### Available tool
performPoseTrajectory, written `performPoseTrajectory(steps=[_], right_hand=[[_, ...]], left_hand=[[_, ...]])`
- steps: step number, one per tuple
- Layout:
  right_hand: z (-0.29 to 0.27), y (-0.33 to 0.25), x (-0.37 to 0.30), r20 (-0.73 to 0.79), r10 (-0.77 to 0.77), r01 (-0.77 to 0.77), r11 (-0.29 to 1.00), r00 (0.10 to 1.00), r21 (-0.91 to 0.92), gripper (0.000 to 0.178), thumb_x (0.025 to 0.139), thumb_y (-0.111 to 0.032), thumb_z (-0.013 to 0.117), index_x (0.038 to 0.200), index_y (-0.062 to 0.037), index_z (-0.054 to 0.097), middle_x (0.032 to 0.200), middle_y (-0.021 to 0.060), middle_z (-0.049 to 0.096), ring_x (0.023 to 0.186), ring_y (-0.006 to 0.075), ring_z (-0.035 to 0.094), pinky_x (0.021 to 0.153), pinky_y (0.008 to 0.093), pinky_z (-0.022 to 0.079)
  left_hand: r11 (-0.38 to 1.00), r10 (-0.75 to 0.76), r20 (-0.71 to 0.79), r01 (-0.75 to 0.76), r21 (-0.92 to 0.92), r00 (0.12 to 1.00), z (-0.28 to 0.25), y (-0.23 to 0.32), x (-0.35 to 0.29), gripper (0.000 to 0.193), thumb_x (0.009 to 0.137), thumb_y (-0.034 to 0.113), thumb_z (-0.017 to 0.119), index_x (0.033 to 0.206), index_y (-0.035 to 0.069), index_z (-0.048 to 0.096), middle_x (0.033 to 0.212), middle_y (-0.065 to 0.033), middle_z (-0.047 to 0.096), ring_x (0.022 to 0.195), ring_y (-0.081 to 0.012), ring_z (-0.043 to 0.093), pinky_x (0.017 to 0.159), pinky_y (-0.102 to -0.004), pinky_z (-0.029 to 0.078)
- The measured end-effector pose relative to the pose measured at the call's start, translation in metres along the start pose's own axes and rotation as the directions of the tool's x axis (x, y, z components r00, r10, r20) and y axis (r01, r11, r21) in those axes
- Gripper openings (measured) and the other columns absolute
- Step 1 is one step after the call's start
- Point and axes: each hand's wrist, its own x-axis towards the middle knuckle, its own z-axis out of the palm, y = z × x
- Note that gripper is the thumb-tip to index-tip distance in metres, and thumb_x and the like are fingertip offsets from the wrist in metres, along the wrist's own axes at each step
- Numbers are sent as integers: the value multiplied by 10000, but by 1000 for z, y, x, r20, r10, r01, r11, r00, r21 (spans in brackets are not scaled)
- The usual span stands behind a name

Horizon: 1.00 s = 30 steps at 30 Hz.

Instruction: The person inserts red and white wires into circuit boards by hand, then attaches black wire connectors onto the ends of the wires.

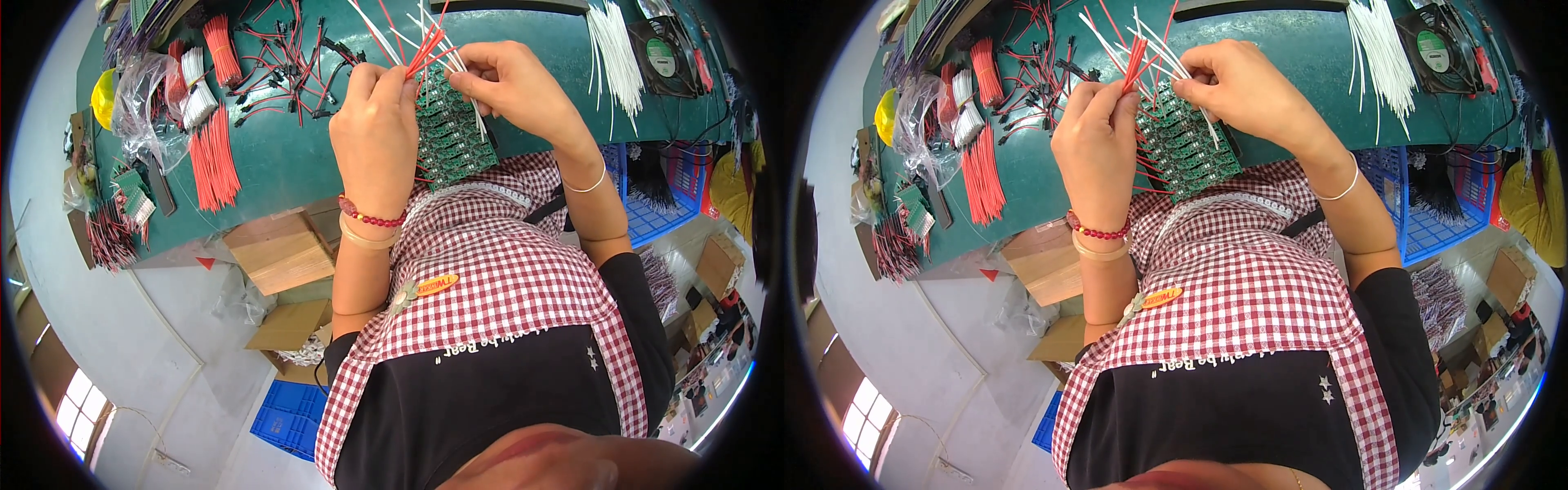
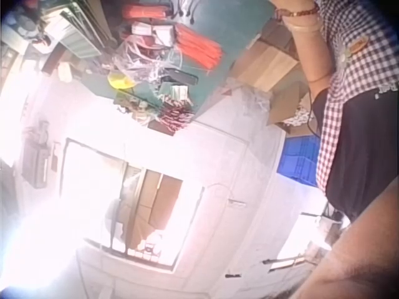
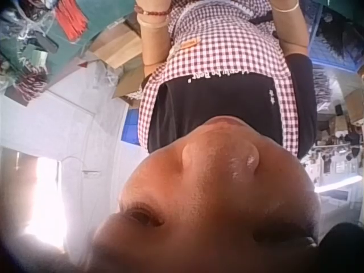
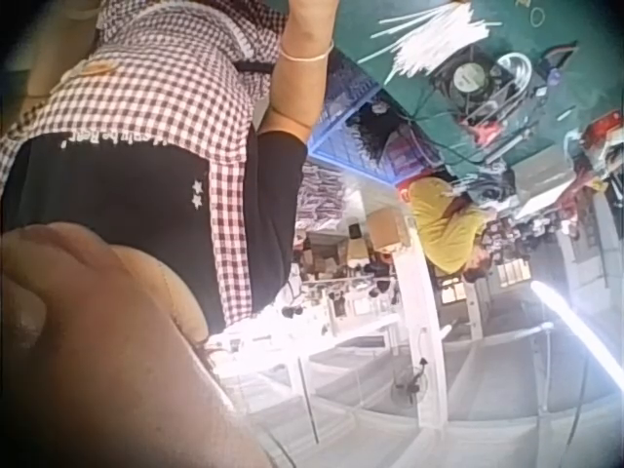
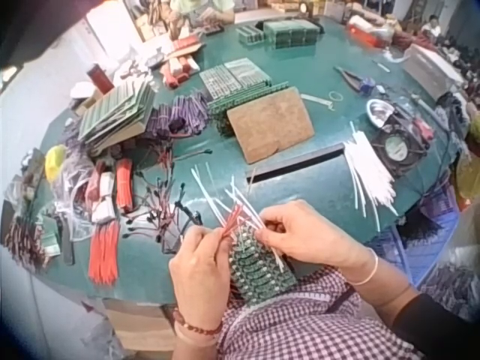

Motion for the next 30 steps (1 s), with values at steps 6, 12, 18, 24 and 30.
performPoseTrajectory(steps=[6,12,18,24,30], right_hand=[[1,-1,7,3,-8,8,1000,1000,-14,245,874,-173,606,762,45,602,573,93,587,497,146,599,504,300,470],[7,-7,25,-15,-50,48,992,999,-117,250,852,-163,603,751,63,631,517,122,579,472,202,596,510,322,481],[9,-18,50,108,-112,131,971,988,-198,240,830,-157,606,767,70,650,516,160,564,452,231,586,493,348,465],[-5,-51,59,135,-202,231,942,970,-245,258,802,-187,611,724,55,652,603,203,614,569,257,642,551,368,482],[-15,-63,82,100,-287,303,923,953,-238,233,782,-179,612,782,41,687,607,195,620,544,244,619,552,364,472]], left_hand=[[1000,4,18,-4,-9,1000,1,-1,0,88,820,79,667,893,32,654,844,-86,583,623,-276,611,527,-362,487],[1000,-14,31,13,22,999,1,0,0,96,817,78,667,904,39,659,845,-88,581,637,-279,613,532,-368,486],[978,-107,-135,80,-191,985,-1,-1,0,126,837,40,646,959,16,667,844,-86,594,622,-217,620,535,-317,489],[599,-422,-53,234,-766,905,-31,21,2,158,946,30,552,1023,-99,601,911,-99,639,760,-162,665,660,-249,523],[233,-372,112,210,-949,922,-45,29,-26,165,941,58,579,1036,-75,605,869,-99,628,789,-170,654,700,-274,538]])
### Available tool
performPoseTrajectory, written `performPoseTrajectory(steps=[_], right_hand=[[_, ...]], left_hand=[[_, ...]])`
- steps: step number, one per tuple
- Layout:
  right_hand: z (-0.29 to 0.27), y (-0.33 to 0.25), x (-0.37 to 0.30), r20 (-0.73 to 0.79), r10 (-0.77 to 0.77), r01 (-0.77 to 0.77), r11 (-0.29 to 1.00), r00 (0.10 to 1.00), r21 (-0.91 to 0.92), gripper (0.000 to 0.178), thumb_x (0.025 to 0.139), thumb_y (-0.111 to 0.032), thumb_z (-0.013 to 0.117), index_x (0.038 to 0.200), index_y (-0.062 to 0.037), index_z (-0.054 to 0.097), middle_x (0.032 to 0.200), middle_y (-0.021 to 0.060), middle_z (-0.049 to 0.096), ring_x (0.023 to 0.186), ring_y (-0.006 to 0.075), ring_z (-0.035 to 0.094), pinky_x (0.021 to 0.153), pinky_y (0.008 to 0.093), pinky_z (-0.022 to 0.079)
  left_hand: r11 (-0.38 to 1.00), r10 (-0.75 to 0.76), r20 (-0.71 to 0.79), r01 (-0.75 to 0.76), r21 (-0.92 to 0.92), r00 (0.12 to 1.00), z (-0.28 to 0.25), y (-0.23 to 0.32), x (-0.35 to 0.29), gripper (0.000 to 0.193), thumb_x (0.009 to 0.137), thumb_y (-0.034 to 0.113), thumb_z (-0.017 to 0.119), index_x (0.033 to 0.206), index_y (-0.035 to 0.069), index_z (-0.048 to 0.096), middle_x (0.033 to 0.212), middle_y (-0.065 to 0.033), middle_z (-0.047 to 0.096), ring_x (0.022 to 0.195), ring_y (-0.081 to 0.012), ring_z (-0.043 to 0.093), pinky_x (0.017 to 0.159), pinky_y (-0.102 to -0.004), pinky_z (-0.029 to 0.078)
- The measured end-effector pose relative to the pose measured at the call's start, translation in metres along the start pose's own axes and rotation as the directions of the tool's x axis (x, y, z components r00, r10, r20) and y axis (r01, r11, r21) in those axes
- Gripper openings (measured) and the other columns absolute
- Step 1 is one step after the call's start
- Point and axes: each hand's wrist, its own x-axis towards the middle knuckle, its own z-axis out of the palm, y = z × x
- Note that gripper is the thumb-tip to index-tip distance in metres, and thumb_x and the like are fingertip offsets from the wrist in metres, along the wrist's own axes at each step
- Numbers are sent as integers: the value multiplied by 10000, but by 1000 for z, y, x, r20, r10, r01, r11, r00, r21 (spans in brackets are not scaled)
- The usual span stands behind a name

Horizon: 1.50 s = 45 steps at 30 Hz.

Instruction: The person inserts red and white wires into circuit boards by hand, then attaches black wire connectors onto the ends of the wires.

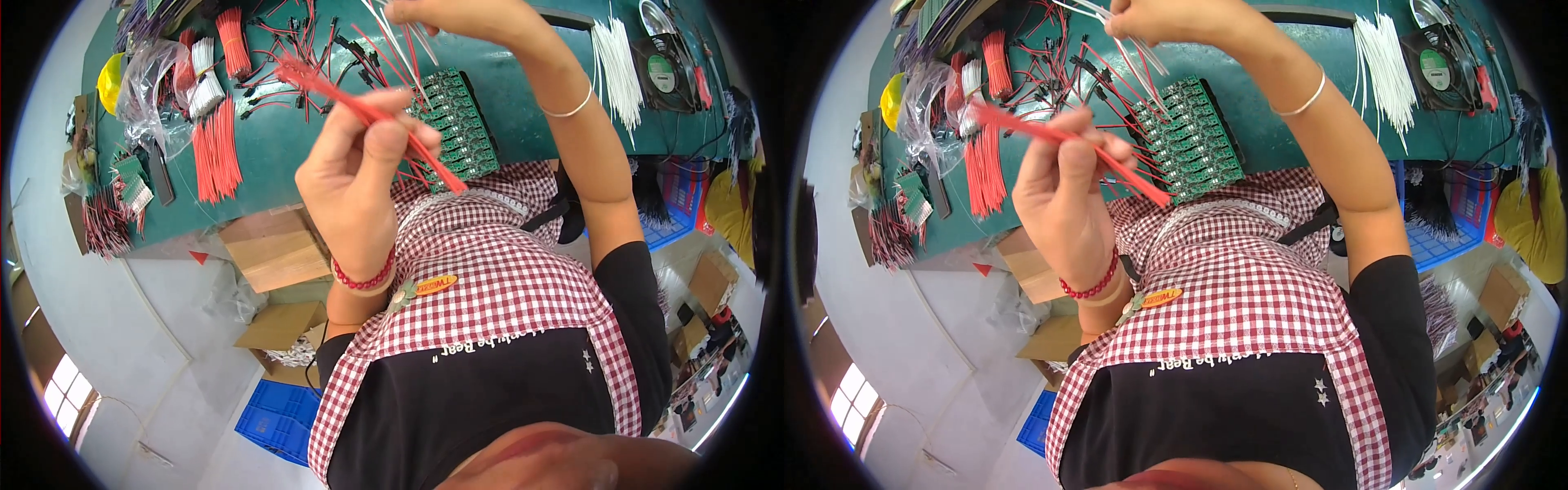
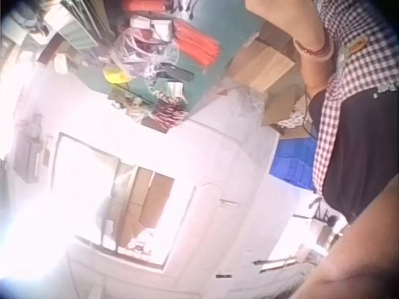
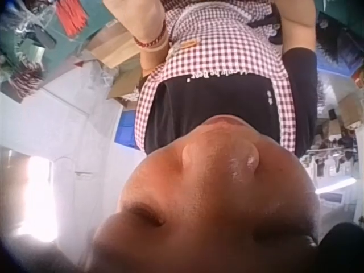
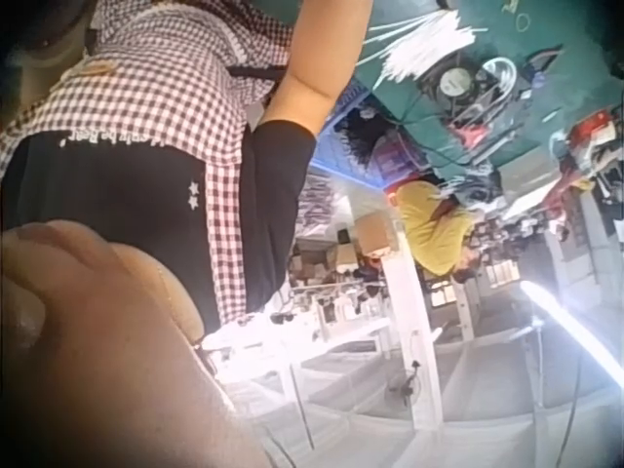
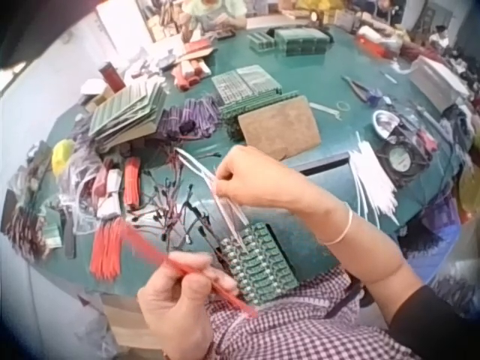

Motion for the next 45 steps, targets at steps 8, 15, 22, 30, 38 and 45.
performPoseTrajectory(steps=[8,15,22,30,38,45], right_hand=[[-44,-18,-14,-409,-14,-4,999,912,-43,232,765,-178,668,761,54,665,540,68,547,547,86,511,529,282,421],[12,16,-95,-7,111,-105,955,994,279,147,896,-123,650,970,4,657,790,-19,601,707,37,530,629,185,429],[49,33,-112,-182,158,-81,925,971,371,158,891,-118,655,973,17,662,796,-1,631,704,47,565,630,188,463],[50,34,-109,-209,51,-2,974,977,226,176,874,-135,662,950,24,667,713,52,638,622,74,555,589,238,472],[55,39,-108,-208,49,6,967,977,254,173,870,-136,663,938,23,663,693,47,618,599,76,530,567,238,455],[55,40,-106,-206,52,0,969,977,245,169,870,-140,664,916,23,653,687,48,611,595,80,532,564,238,455]], left_hand=[[992,-40,-16,42,115,999,-13,-18,-20,129,919,49,610,980,-63,630,936,-77,588,794,-159,618,696,-283,527],[685,362,-27,-246,686,932,-6,-36,-13,166,819,-30,691,984,-36,672,860,-90,632,673,-128,610,569,-241,485],[428,484,115,-349,834,867,-2,-54,3,167,792,5,698,954,44,690,829,-62,598,640,-191,600,528,-289,470],[403,428,110,-299,865,897,-4,-62,4,200,785,1,689,980,45,677,853,-57,599,646,-193,608,544,-301,488],[366,428,122,-295,883,895,-2,-64,7,143,824,45,698,963,9,696,824,-64,625,620,-152,586,538,-274,460],[341,404,151,-302,890,902,-4,-65,8,183,796,6,682,975,38,661,858,-57,590,645,-201,607,546,-305,492]])
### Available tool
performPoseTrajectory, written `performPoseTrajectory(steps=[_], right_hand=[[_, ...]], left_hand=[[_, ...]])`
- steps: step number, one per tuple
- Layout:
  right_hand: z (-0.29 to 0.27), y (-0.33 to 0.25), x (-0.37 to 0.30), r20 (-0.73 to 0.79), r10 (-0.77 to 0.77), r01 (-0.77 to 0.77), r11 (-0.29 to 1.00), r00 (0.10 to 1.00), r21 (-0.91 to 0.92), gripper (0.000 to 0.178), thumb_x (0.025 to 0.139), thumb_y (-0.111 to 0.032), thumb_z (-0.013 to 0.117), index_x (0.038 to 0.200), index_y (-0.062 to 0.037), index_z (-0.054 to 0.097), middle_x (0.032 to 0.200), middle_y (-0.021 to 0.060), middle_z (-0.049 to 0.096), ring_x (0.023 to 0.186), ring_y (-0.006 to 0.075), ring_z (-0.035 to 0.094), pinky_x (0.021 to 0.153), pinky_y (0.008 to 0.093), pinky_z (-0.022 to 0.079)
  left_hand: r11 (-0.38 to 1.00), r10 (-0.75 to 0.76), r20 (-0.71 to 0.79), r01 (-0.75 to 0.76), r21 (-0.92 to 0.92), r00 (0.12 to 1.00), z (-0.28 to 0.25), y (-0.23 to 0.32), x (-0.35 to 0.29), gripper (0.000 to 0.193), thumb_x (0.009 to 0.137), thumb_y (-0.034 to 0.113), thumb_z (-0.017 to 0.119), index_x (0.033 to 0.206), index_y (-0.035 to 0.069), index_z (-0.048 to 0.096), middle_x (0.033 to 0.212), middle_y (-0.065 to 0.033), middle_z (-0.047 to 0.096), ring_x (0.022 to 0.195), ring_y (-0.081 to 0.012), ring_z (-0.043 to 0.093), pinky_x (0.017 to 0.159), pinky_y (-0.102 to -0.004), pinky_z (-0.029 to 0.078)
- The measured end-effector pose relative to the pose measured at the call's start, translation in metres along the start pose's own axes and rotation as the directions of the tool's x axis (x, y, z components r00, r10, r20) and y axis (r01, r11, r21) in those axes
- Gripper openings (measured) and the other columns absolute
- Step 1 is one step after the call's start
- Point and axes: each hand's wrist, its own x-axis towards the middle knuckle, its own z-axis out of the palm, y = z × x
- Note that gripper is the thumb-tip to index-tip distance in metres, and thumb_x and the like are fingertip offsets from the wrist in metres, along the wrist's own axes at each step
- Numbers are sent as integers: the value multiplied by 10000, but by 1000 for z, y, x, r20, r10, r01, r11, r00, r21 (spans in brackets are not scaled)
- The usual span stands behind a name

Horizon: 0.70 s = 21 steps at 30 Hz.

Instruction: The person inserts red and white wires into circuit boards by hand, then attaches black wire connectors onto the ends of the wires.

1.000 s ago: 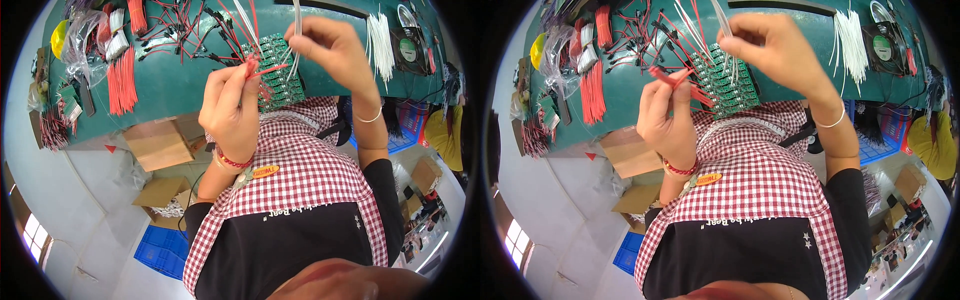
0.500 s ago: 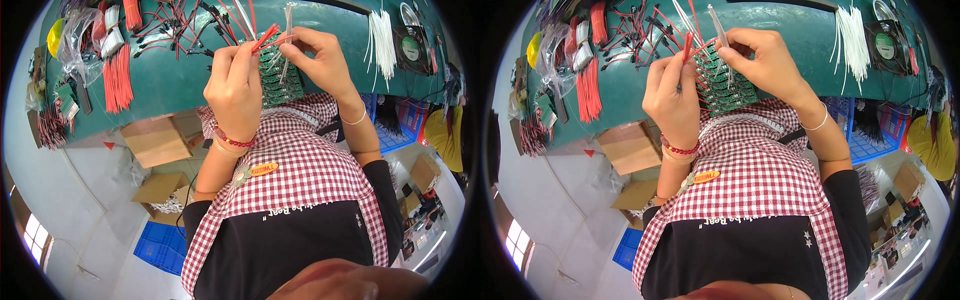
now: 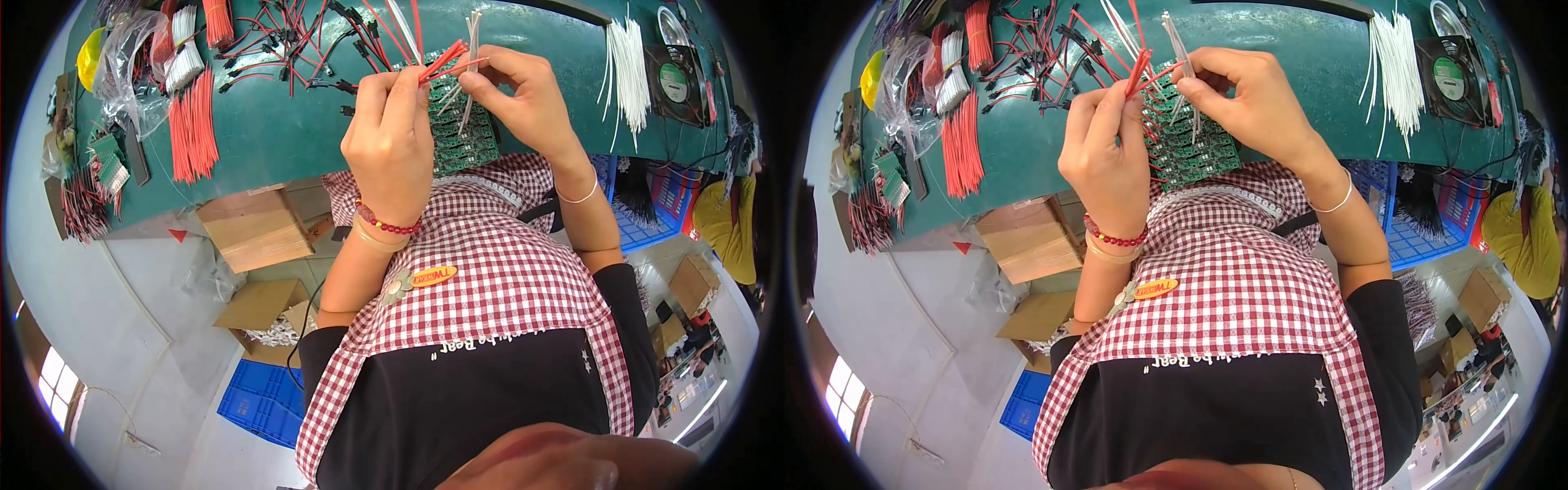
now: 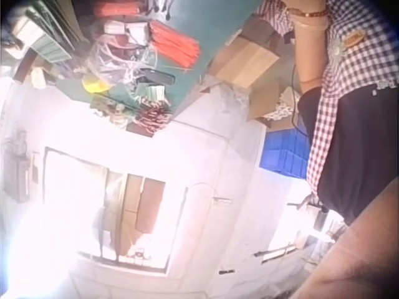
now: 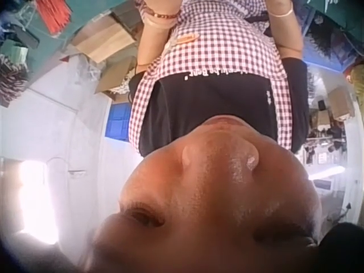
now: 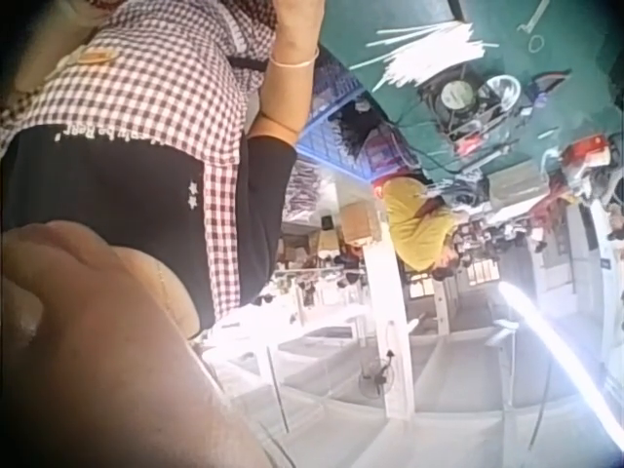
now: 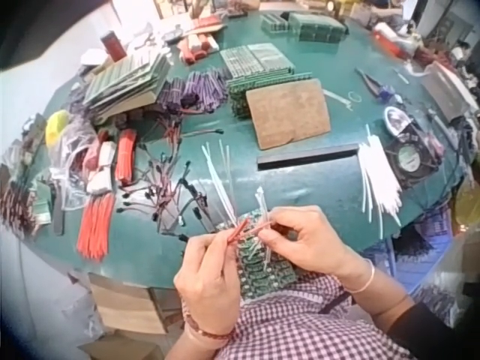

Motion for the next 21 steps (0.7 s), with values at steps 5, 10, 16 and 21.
performPoseTrajectory(steps=[5,10,16,21], right_hand=[[0,0,1,11,-15,15,999,1000,-30,166,865,-132,665,925,22,653,690,47,613,593,86,531,562,240,456],[2,0,3,17,-22,23,999,1000,-25,164,861,-128,667,927,21,649,689,49,613,589,87,526,557,244,453],[0,2,4,22,-31,32,998,999,-50,167,861,-131,665,930,19,643,686,57,605,581,92,518,546,248,444],[-2,3,5,32,-19,21,996,999,-82,171,860,-135,663,936,17,644,681,70,598,570,98,513,537,256,438]], left_hand=[[1000,-11,14,12,-4,1000,2,0,-1,188,796,10,684,980,32,657,857,-60,587,648,-205,608,548,-305,492],[1000,-10,9,10,4,1000,2,0,-2,217,788,7,689,1002,36,663,847,-61,578,651,-206,607,551,-311,495],[1000,11,-21,-11,7,1000,5,-1,-4,248,784,5,693,1027,46,671,832,-61,569,636,-197,596,541,-312,489],[996,-28,-26,26,-84,999,-2,4,-1,224,787,2,693,1008,37,682,819,-61,565,622,-180,584,525,-296,469]])
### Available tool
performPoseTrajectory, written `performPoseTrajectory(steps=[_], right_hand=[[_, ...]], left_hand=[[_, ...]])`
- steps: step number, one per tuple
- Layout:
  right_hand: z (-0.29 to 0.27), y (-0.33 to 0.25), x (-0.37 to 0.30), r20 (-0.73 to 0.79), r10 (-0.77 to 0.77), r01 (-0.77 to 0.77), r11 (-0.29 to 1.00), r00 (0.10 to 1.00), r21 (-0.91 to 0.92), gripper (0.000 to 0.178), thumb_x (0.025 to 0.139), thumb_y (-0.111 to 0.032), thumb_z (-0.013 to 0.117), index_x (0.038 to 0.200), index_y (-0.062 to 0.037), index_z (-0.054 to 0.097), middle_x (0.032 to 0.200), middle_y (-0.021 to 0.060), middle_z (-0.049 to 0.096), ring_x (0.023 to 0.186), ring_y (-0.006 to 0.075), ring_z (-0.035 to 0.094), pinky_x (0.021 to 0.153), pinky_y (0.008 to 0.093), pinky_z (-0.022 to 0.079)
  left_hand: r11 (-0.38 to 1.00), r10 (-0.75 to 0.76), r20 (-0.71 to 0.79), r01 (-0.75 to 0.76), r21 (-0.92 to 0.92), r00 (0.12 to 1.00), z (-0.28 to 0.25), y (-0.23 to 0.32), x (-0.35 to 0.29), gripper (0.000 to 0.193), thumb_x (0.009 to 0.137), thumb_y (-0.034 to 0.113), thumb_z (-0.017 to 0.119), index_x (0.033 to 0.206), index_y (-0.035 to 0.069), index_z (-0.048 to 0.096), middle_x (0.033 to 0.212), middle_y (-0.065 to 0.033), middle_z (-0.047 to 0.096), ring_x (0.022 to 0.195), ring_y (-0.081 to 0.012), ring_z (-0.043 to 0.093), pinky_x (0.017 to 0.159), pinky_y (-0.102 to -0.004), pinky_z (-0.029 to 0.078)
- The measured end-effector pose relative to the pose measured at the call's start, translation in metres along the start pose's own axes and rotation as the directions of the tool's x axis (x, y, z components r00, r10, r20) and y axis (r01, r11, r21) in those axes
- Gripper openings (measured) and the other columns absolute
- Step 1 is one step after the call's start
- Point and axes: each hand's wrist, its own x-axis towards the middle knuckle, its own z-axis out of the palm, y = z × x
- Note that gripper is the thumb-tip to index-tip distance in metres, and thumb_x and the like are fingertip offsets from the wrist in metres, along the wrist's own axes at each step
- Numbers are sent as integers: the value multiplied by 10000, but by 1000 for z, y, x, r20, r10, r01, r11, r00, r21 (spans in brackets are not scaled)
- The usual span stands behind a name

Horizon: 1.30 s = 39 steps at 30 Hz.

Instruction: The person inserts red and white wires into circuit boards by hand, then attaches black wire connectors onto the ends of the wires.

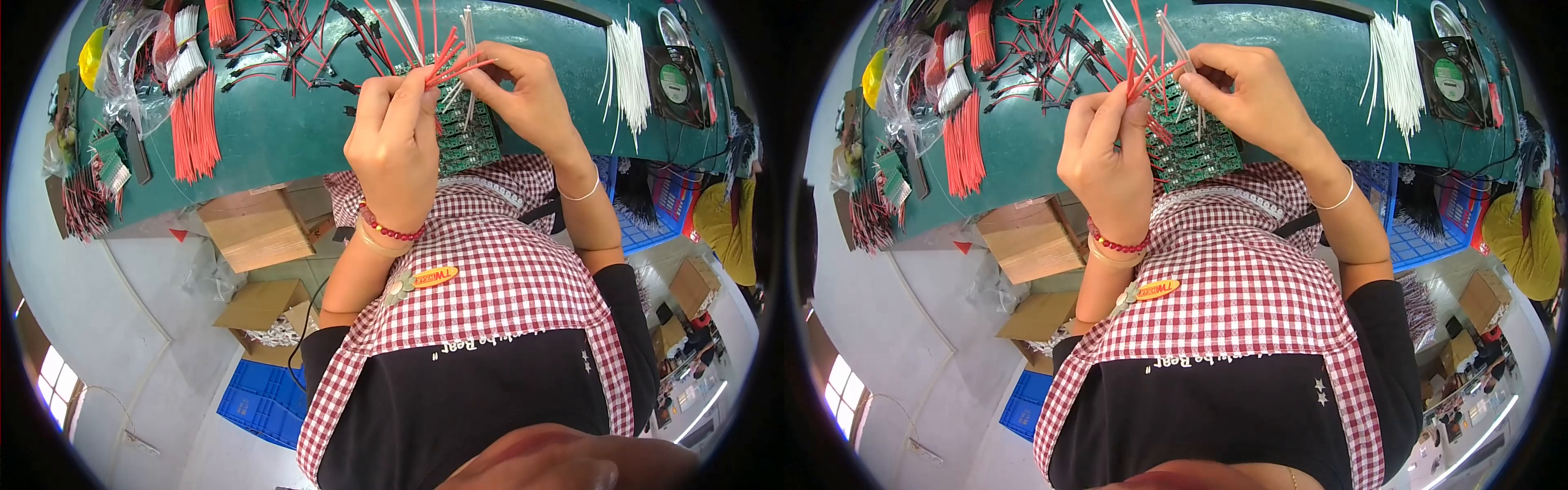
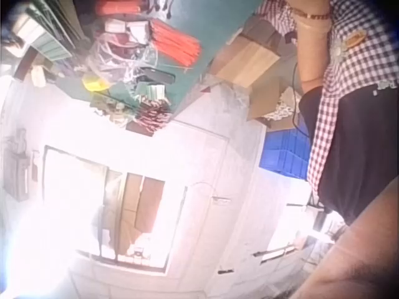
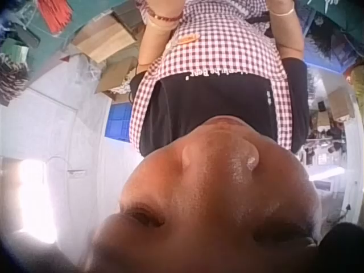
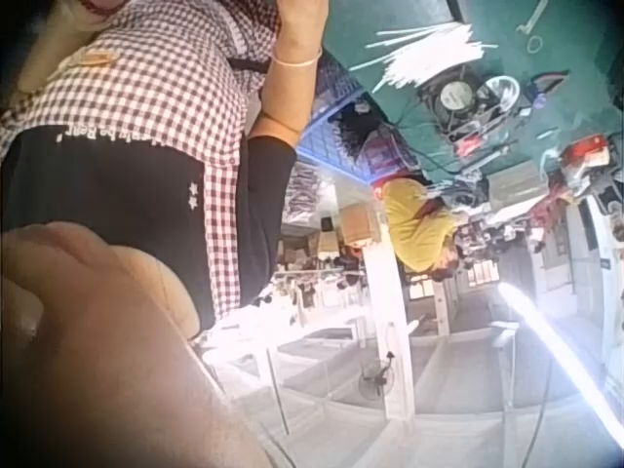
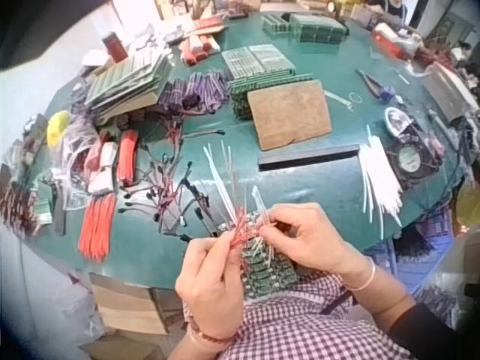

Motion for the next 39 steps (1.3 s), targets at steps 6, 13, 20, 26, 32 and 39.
performPoseTrajectory(steps=[6,13,20,26,32,39], right_hand=[[4,2,2,-22,-22,22,1000,1000,-11,183,855,-140,665,942,20,643,672,74,592,561,105,505,530,265,434],[1,1,3,-15,-26,26,1000,1000,-4,184,851,-137,663,948,19,651,681,71,603,567,101,512,535,259,438],[0,-5,2,0,-18,18,1000,1000,0,193,853,-140,668,956,22,655,700,68,625,588,103,547,560,253,465],[2,-1,3,-5,-18,18,1000,1000,-3,195,856,-133,665,976,22,656,706,69,627,592,100,547,559,252,467],[2,0,4,-2,-37,37,999,999,-16,192,855,-130,666,970,23,653,696,72,616,578,101,528,543,256,452],[2,0,5,-7,-58,58,998,998,-23,179,855,-129,663,951,22,648,678,76,597,566,102,509,529,259,436]], left_hand=[[994,-22,-11,21,-105,1000,-7,6,0,181,809,9,692,989,29,690,817,-60,570,594,-152,569,499,-284,446],[999,0,-36,-2,-54,999,-9,4,-2,178,804,6,696,980,33,692,820,-57,573,595,-152,569,498,-287,448],[1000,21,-49,-20,11,999,-6,2,-5,190,797,14,701,984,45,688,835,-55,577,628,-177,587,528,-299,473],[999,17,-20,-16,41,1000,-5,0,-5,171,800,32,703,969,42,679,853,-57,582,646,-187,597,539,-302,483],[999,5,-6,-4,45,1000,-4,1,-5,170,803,35,702,971,41,674,850,-62,579,646,-195,599,545,-307,487],[999,0,1,0,41,1000,-3,0,-6,173,801,35,703,971,37,672,845,-64,577,643,-200,599,548,-312,489]])
